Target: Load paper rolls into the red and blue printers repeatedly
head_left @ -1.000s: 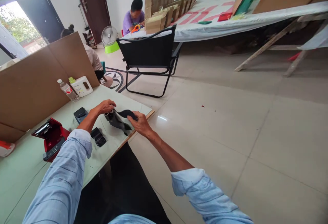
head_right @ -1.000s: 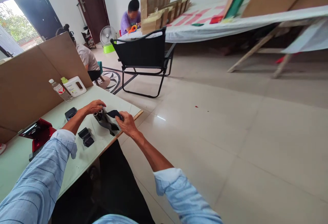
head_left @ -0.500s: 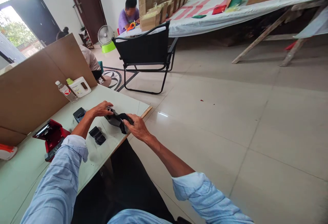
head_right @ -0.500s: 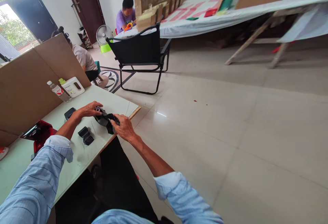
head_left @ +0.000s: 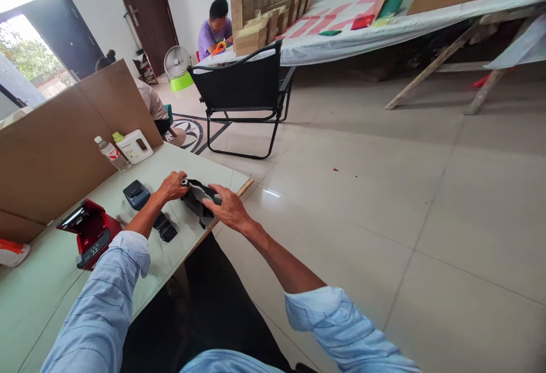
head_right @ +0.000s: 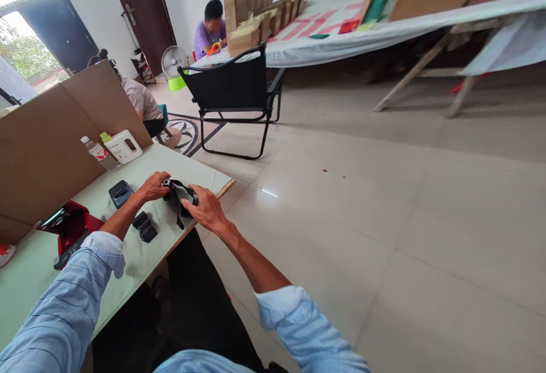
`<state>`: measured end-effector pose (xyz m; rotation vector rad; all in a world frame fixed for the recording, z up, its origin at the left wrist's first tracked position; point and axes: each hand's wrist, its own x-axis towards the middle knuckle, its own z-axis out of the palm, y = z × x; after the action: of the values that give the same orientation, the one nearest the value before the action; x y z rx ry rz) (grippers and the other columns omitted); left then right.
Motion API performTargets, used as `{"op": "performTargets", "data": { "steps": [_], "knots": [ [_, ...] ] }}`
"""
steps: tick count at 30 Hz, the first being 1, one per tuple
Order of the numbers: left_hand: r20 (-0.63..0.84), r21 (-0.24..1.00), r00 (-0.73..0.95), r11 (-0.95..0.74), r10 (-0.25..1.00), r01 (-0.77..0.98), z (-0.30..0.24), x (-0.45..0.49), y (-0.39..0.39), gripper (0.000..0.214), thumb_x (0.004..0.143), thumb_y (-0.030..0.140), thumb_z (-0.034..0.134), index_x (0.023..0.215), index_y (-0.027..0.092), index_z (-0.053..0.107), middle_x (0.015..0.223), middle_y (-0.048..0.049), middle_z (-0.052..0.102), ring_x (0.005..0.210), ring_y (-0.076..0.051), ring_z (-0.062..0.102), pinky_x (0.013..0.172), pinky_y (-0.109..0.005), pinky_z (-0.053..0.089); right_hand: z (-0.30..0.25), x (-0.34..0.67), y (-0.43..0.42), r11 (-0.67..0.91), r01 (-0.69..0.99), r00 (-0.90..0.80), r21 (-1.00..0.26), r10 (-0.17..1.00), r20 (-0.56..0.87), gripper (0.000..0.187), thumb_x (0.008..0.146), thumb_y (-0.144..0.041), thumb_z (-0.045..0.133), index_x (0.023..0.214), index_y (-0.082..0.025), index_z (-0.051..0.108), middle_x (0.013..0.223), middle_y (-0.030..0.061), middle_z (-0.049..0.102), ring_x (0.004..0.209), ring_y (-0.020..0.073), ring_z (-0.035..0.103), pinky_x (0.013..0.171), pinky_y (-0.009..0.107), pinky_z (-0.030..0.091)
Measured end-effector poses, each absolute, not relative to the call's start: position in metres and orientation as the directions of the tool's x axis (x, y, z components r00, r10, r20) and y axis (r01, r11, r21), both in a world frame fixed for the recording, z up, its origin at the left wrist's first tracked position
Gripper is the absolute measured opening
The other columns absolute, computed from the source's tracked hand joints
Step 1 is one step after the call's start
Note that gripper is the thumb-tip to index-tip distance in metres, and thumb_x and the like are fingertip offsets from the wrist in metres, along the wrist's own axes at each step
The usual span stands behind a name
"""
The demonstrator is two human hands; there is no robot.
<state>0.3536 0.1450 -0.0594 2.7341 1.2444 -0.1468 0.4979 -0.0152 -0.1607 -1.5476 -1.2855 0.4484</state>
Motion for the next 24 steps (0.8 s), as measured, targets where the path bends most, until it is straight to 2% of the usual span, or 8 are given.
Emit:
{"op": "performTargets", "data": {
  "steps": [5,11,15,19,24],
  "knots": [
    [-0.133,0.068,0.645,-0.643,0.752,0.763,-0.063,0.353,0.141,0.05,0.085,0.016,0.06,0.135,0.021,0.061,0.127,-0.0139,0.064,0.113,-0.027,0.067,0.1,-0.037,0.053,-0.132,0.496,0.006,0.025,0.507,0.253,-0.862,0.951,0.176,0.058,0.093,-0.048,0.07,0.146,-0.026,0.061,0.142,0.0108,0.071,0.128,0.0329,0.068,0.104,0.044,0.053],
    [-0.14,0.067,0.652,-0.65,0.745,0.757,-0.061,0.344,0.138,0.05,0.084,0.013,0.061,0.134,0.02,0.061,0.128,-0.0126,0.063,0.117,-0.025,0.066,0.103,-0.035,0.051,-0.115,0.481,0.029,-0.032,0.611,0.203,-0.791,0.972,0.118,0.049,0.092,-0.038,0.066,0.14,-0.027,0.066,0.132,0.0095,0.076,0.119,0.0326,0.07,0.094,0.04,0.053],
    [-0.156,0.067,0.647,-0.645,0.747,0.761,-0.057,0.335,0.134,0.049,0.084,0.014,0.063,0.132,0.021,0.062,0.125,-0.0123,0.065,0.117,-0.027,0.066,0.101,-0.036,0.051,-0.11,0.479,0.039,0.003,0.664,0.115,-0.748,0.988,0.105,0.039,0.093,-0.035,0.06,0.128,-0.027,0.073,0.123,0.0083,0.079,0.112,0.0309,0.072,0.084,0.035,0.051],
    [-0.153,0.068,0.609,-0.606,0.779,0.792,-0.056,0.325,0.125,0.048,0.086,0.017,0.063,0.134,0.02,0.061,0.131,-0.0166,0.064,0.118,-0.029,0.066,0.101,-0.038,0.051,-0.108,0.476,0.041,0.06,0.689,0.026,-0.723,0.994,0.107,0.034,0.094,-0.035,0.058,0.121,-0.027,0.077,0.113,0.0072,0.081,0.103,0.0288,0.073,0.077,0.032,0.046],
    [-0.126,0.094,0.556,-0.548,0.821,0.831,-0.058,0.315,0.115,0.065,0.084,0.017,0.065,0.148,0.015,0.052,0.136,-0.0212,0.064,0.126,-0.031,0.064,0.104,-0.039,0.05,-0.103,0.473,0.036,0.035,0.703,0.031,-0.71,0.996,0.08,0.036,0.095,-0.042,0.06,0.124,-0.025,0.075,0.121,0.0083,0.079,0.109,0.0283,0.071,0.078,0.03,0.045]
  ]
}}
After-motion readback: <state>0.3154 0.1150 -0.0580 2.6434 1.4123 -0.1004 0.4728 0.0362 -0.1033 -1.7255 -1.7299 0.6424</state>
